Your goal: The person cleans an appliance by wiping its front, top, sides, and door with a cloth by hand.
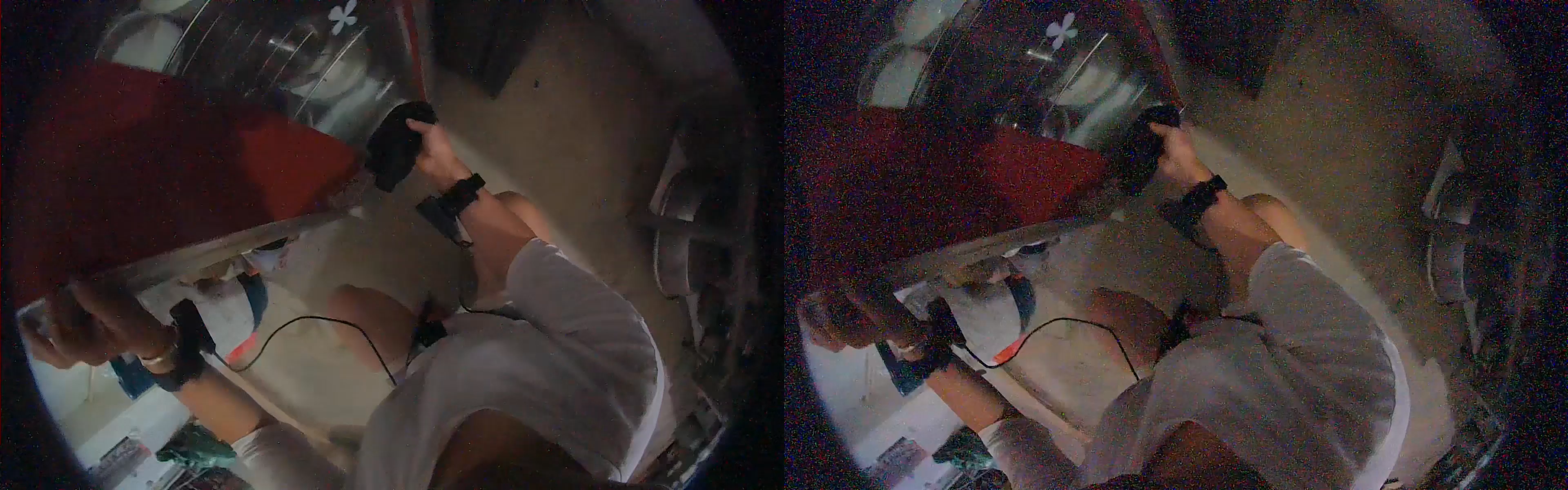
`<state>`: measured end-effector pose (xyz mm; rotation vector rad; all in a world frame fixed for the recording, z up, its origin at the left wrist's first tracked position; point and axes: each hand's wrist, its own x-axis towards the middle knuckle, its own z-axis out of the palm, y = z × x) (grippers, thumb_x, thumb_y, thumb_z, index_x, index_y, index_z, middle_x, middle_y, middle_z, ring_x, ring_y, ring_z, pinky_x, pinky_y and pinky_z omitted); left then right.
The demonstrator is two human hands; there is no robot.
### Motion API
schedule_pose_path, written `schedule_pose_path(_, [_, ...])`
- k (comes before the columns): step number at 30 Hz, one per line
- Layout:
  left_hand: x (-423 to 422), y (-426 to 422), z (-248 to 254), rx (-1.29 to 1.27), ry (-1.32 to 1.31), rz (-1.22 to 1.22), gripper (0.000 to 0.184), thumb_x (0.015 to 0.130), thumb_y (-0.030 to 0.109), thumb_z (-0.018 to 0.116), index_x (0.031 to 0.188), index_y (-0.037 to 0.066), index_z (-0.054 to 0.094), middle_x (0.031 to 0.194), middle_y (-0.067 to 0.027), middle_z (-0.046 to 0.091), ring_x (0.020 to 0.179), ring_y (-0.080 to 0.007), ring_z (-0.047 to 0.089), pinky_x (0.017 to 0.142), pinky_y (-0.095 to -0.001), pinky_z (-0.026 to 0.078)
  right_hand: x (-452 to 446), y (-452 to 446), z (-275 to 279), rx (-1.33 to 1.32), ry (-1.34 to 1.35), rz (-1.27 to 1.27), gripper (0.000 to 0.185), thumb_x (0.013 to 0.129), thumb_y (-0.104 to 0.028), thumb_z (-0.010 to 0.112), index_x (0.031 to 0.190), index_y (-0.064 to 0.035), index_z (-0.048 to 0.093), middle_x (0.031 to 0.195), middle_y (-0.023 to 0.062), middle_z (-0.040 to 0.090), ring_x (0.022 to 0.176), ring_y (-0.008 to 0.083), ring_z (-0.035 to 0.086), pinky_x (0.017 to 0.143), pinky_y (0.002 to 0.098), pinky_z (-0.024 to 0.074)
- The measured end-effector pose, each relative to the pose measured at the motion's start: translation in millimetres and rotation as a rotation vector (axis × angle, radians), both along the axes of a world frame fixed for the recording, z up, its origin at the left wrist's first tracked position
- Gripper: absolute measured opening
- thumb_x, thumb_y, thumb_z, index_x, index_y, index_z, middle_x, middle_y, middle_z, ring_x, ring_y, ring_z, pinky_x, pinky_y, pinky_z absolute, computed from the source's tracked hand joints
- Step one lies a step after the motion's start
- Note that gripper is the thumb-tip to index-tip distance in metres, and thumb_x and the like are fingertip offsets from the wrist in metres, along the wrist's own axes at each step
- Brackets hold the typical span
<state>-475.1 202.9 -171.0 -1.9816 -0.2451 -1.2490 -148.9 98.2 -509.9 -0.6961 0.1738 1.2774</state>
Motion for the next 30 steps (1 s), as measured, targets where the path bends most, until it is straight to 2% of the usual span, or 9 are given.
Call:
schedule_pose_path(3, [15, -24, 2, 0.193, 0.089, 0.542, 0.024, 0.074, 0.007, 0.066, 0.094, -0.003, 0.056, 0.117, -0.0151, 0.036, 0.087, -0.0172, 0.047, 0.067, -0.0276, 0.045, 12, -24, 12, 0.142, 0.205, 0.080, 0.038, 0.083, -0.014, 0.049, 0.117, 0.0025, 0.043, 0.110, 0.0155, 0.053, 0.101, 0.0297, 0.051, 0.092, 0.0420, 0.0378])
schedule_pose_path(7, [22, -8, -12, -0.016, -0.138, 0.087, 0.022, 0.072, 0.008, 0.069, 0.089, -0.001, 0.059, 0.115, -0.0141, 0.036, 0.088, -0.0170, 0.046, 0.069, -0.0286, 0.046, 13, -38, 17, 0.365, 0.343, 0.229, 0.042, 0.084, -0.023, 0.051, 0.117, 0.0020, 0.043, 0.117, 0.0174, 0.050, 0.107, 0.0315, 0.048, 0.097, 0.0435, 0.0329])
schedule_pose_path(14, [34, -19, -18, -0.094, -0.198, 0.011, 0.021, 0.072, 0.008, 0.069, 0.088, -0.001, 0.059, 0.115, -0.0138, 0.035, 0.091, -0.0173, 0.045, 0.071, -0.0299, 0.045, 6, -37, 34, 0.374, 0.264, 0.276, 0.043, 0.085, -0.025, 0.051, 0.118, 0.0002, 0.043, 0.118, 0.0163, 0.049, 0.108, 0.0316, 0.047, 0.097, 0.0436, 0.0325])
schedule_pose_path(17, [36, -20, -19, -0.104, -0.211, -0.007, 0.021, 0.072, 0.009, 0.069, 0.088, -0.001, 0.059, 0.116, -0.0136, 0.035, 0.092, -0.0174, 0.045, 0.072, -0.0304, 0.045, -8, -42, 55, 0.297, 0.256, 0.286, 0.037, 0.083, -0.019, 0.054, 0.116, -0.0034, 0.046, 0.108, 0.0131, 0.056, 0.096, 0.0277, 0.056, 0.086, 0.0414, 0.0445])
schedule_pose_path(22, [41, -20, -21, -0.149, -0.247, -0.033, 0.020, 0.072, 0.009, 0.069, 0.088, -0.001, 0.060, 0.116, -0.0134, 0.034, 0.094, -0.0176, 0.044, 0.074, -0.0313, 0.044, -68, -38, 51, 0.203, -0.672, 0.785, 0.039, 0.073, -0.007, 0.063, 0.110, -0.0034, 0.052, 0.096, 0.0055, 0.058, 0.088, 0.0174, 0.054, 0.077, 0.0294, 0.0444])
schedule_pose_path(23, [43, -23, -21, -0.156, -0.242, -0.024, 0.020, 0.073, 0.009, 0.069, 0.087, -0.001, 0.060, 0.116, -0.0133, 0.034, 0.094, -0.0176, 0.044, 0.075, -0.0315, 0.044, -76, -34, 45, 0.209, -0.669, 0.783, 0.039, 0.073, -0.007, 0.063, 0.110, -0.0034, 0.052, 0.096, 0.0055, 0.058, 0.088, 0.0174, 0.054, 0.077, 0.0294, 0.0444])
schedule_pose_path(25, [34, -23, -19, -0.143, -0.223, 0.070, 0.020, 0.073, 0.010, 0.069, 0.087, -0.001, 0.060, 0.117, -0.0137, 0.034, 0.096, -0.0177, 0.043, 0.073, -0.0299, 0.045, -88, -28, 42, 0.704, -1.024, 0.828, 0.034, 0.067, -0.001, 0.060, 0.101, -0.0035, 0.056, 0.080, 0.0041, 0.061, 0.073, 0.0143, 0.056, 0.064, 0.0300, 0.0474])
schedule_pose_path(28, [16, -22, -8, -0.047, -0.131, 0.247, 0.020, 0.073, 0.010, 0.068, 0.087, -0.002, 0.060, 0.118, -0.0142, 0.034, 0.101, -0.0186, 0.040, 0.074, -0.0289, 0.045, -69, -12, 53, 0.485, -1.443, 0.342, 0.038, 0.064, 0.001, 0.060, 0.101, -0.0037, 0.052, 0.084, 0.0041, 0.056, 0.080, 0.0147, 0.052, 0.072, 0.0303, 0.0446])
schedule_pose_path(30, [23, -20, -4, 0.044, -0.052, 0.325, 0.019, 0.074, 0.010, 0.068, 0.087, -0.002, 0.060, 0.118, -0.0144, 0.034, 0.104, -0.0194, 0.039, 0.076, -0.0295, 0.044, -50, 7, 31, 0.001, -1.276, -0.104, 0.041, 0.061, 0.001, 0.062, 0.101, -0.0030, 0.051, 0.088, 0.0066, 0.056, 0.085, 0.0162, 0.053, 0.075, 0.0315, 0.0447])
